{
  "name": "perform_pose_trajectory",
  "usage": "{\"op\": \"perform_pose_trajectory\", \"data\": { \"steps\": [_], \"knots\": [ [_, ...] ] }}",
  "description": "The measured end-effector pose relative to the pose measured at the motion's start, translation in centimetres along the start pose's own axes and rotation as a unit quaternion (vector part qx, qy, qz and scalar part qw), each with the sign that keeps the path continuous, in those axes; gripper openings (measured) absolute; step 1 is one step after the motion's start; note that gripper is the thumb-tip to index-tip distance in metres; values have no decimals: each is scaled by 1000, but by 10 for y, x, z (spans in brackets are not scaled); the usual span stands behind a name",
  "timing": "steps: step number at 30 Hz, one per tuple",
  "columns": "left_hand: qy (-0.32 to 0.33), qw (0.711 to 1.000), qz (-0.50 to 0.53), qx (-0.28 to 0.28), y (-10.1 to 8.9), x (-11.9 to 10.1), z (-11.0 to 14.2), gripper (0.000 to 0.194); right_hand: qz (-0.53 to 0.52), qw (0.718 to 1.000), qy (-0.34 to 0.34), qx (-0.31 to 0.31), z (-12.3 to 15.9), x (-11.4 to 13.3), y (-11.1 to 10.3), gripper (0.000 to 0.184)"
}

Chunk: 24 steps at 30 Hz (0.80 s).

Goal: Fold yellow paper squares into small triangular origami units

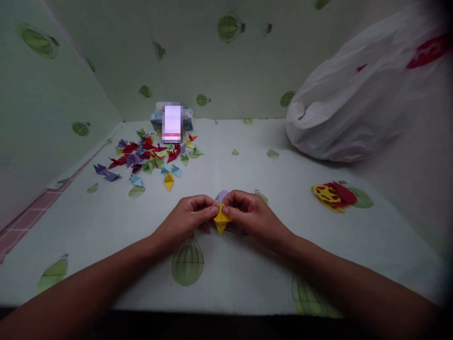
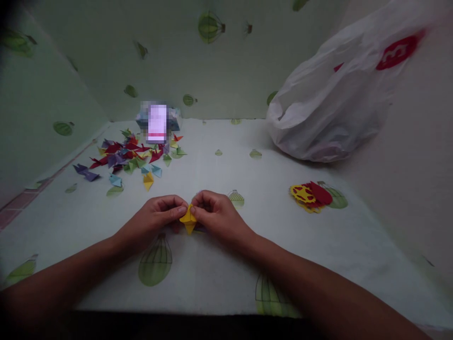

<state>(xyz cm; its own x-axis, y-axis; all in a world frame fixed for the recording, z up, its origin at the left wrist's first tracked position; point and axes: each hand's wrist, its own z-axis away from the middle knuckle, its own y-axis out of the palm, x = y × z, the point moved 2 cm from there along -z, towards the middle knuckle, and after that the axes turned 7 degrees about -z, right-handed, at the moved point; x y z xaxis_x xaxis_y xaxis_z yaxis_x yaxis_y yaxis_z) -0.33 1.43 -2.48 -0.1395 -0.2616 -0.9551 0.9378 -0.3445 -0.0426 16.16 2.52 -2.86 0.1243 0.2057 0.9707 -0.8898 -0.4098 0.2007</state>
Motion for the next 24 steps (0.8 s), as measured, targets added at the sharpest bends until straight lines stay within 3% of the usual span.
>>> {"op": "perform_pose_trajectory", "data": {
  "steps": [9, 24],
  "knots": [
    [-20, 1000, 13, -7, 1, 0, 0, 23, 13, 1000, -7, 10, 0, 0, 0, 16],
    [32, 988, -143, -41, 0, -10, 3, 18, 57, 998, -31, 8, -1, -1, -1, 16]
  ]
}}
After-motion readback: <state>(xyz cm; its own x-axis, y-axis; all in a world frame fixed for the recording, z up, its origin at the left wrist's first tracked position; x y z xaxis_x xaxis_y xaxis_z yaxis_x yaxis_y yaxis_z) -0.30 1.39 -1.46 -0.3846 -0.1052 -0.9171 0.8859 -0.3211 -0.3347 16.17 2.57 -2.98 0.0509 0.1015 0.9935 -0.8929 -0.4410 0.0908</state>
